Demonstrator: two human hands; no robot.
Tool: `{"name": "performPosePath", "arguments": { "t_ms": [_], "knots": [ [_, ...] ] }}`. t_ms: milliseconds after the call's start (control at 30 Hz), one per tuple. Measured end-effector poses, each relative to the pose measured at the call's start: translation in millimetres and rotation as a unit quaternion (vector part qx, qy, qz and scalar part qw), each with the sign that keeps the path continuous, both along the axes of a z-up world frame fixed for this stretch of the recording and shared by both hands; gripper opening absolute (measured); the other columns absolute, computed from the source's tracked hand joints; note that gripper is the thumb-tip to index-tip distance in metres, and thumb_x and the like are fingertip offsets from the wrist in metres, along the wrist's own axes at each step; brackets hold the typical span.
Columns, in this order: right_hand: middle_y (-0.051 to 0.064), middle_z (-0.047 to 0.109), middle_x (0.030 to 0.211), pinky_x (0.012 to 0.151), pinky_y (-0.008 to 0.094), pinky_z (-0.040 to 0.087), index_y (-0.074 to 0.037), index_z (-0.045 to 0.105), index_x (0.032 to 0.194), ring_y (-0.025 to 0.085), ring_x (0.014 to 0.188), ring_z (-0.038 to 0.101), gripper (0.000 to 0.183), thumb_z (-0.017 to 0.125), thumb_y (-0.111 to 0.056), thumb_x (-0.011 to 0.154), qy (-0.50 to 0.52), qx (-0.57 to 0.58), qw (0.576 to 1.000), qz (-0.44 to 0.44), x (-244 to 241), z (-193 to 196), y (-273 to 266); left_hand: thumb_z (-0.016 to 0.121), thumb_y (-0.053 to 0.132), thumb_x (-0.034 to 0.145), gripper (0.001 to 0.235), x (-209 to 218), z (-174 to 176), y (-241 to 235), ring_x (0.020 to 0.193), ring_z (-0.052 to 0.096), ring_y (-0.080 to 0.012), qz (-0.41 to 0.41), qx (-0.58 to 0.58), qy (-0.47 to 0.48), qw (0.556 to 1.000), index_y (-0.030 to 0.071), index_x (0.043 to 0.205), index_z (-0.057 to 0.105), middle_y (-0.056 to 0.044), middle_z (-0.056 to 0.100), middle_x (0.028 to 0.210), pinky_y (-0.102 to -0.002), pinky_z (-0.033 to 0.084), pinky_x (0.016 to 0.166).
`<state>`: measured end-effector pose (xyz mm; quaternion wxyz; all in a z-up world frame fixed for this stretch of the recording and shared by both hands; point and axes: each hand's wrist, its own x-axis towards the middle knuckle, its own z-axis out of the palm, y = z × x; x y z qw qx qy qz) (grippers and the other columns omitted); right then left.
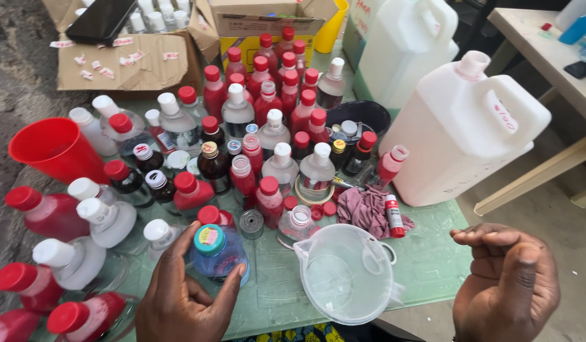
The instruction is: Mixing different colored liquids by pouring them between containers and filling a small bottle.
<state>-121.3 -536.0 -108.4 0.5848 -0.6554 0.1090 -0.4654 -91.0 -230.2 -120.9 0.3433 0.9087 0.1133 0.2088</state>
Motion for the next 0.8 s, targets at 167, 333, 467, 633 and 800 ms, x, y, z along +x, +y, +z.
{"name": "performPosePath", "arguments": {
  "t_ms": [167, 333, 467, 633, 800],
  "knots": [
    [0.015, 0.060, 0.092, 0.088, 0.039, 0.064, -0.005, 0.055, 0.104, 0.028, 0.088, 0.068, 0.041, 0.056, -0.045, 0.109, 0.009, 0.012, 1.000, 0.004, -3.0, -4.1, -3.5, 0.090, 0.037, 0.060, 0.077, 2.0, -3.3, -7.1, 0.041, 0.049, -0.0095, 0.008, 0.003, -0.006, 1.000, 0.029, 0.133, 0.069, 0.005, 0.047, 0.036, -0.028, 0.042, 0.050],
    [0.016, 0.061, 0.091, 0.089, 0.039, 0.063, -0.004, 0.056, 0.104, 0.028, 0.088, 0.068, 0.037, 0.054, -0.040, 0.111, 0.017, 0.010, 1.000, 0.007, -4.5, -8.1, -6.5, 0.089, 0.040, 0.061, 0.076, 3.9, -6.6, -7.4, 0.039, 0.050, -0.0102, 0.008, -0.002, 0.005, 1.000, 0.029, 0.133, 0.069, 0.004, 0.049, 0.035, -0.027, 0.043, 0.050],
    [0.016, 0.060, 0.089, 0.088, 0.039, 0.063, -0.004, 0.057, 0.104, 0.028, 0.087, 0.067, 0.035, 0.054, -0.038, 0.111, 0.018, 0.003, 1.000, 0.014, -3.7, -11.1, -7.1, 0.089, 0.039, 0.061, 0.072, 4.7, -11.0, -6.8, 0.036, 0.047, -0.0098, 0.010, 0.000, -0.001, 1.000, 0.028, 0.129, 0.069, 0.004, 0.047, 0.035, -0.027, 0.041, 0.047],
    [0.017, 0.060, 0.088, 0.087, 0.039, 0.063, -0.002, 0.056, 0.104, 0.029, 0.089, 0.066, 0.037, 0.054, -0.038, 0.111, 0.022, -0.006, 1.000, 0.017, -0.8, -12.5, -7.4, 0.090, 0.034, 0.060, 0.071, 6.1, -14.4, -3.6, 0.036, 0.045, -0.0101, 0.003, -0.013, -0.012, 1.000, 0.027, 0.127, 0.069, 0.004, 0.045, 0.038, -0.028, 0.041, 0.047],
    [0.018, 0.061, 0.101, 0.091, 0.032, 0.054, 0.002, 0.053, 0.118, 0.025, 0.092, 0.064, 0.019, 0.059, -0.016, 0.119, -0.013, -0.125, 0.990, -0.061, 13.7, -1.8, -21.7, 0.090, 0.035, 0.058, 0.075, 6.9, -21.6, 3.9, 0.037, 0.048, -0.0120, -0.009, -0.035, 0.013, 0.999, 0.026, 0.129, 0.068, 0.003, 0.051, 0.045, -0.029, 0.045, 0.046]
  ]
}}
